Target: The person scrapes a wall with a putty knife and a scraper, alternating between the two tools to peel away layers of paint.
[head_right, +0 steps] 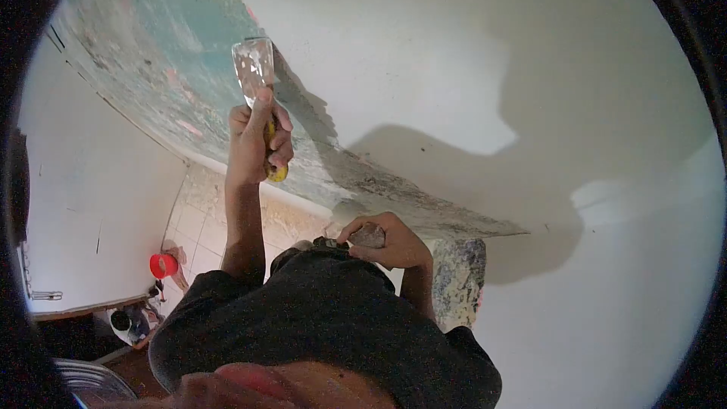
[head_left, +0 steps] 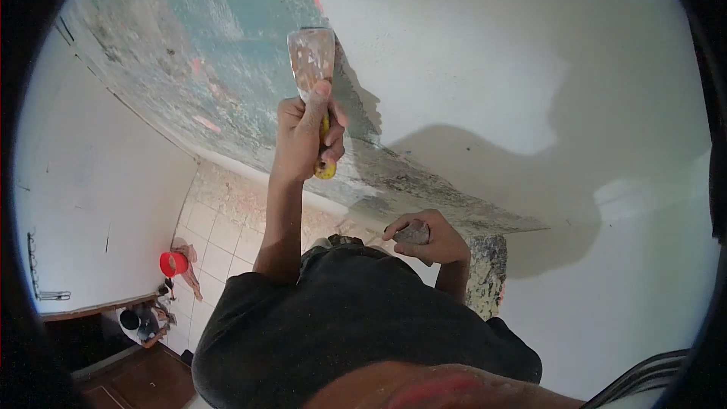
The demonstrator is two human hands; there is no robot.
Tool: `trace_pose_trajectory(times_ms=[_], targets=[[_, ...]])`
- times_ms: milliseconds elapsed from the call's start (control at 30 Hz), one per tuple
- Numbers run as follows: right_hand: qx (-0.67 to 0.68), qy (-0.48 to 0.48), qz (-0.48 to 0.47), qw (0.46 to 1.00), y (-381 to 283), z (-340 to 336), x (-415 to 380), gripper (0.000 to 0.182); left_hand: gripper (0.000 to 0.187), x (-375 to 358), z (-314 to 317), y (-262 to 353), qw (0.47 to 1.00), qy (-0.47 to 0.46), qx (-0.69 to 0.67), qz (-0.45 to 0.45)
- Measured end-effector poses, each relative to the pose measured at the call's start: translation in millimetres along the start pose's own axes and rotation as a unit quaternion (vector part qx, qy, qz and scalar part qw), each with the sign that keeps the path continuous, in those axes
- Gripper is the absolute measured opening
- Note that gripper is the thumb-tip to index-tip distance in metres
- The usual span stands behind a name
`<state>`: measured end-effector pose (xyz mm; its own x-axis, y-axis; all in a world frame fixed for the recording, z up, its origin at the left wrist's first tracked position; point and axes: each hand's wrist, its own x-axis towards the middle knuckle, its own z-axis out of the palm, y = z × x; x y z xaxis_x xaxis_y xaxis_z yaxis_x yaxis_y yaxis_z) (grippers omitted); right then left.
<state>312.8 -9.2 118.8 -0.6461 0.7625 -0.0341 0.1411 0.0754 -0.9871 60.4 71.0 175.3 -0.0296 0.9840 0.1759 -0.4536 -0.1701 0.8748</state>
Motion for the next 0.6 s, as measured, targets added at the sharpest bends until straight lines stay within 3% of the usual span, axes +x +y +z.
trace_pose_trajectory(times_ms=[133,200,267,367,433,533,600], targets=[[0.052,0.013,0.121,0.991,-6.6,-1.3,-3.9,0.022,0.055,5.1,-3.8,4.5,1.0,0.003,0.004,0.008],[0.035,0.014,0.04,0.999,0.8,2.0,-3.2,0.022,0.055,-1.4,-2.5,-0.4,1.0,0.013,0.02,-0.011],[0.027,0.006,0.029,0.999,0.9,-1.1,1.2,0.023,0.055,3.2,-3.5,-1.4,1.0,0.002,0.017,0.004],[0.03,-0.019,0.096,0.995,-5.7,-2.4,2.1,0.026,0.055,12.6,-9.7,2.0,0.999,-0.009,0.019,0.037],[0.014,-0.03,0.087,0.996,-7.3,-0.3,3.2,0.026,0.055,3.0,-10.5,-2.2,1.0,-0.014,0.01,0.01],[0.017,0.01,-0.007,1.0,8.0,5.6,5.1,0.024,0.055,5.9,-9.9,-0.5,1.0,0.008,0.026,0.005],[0.018,0.011,0.002,1.0,9.4,8.4,6.3,0.024,0.055,9.8,-10.9,3.5,0.999,0.018,0.024,0.02]])
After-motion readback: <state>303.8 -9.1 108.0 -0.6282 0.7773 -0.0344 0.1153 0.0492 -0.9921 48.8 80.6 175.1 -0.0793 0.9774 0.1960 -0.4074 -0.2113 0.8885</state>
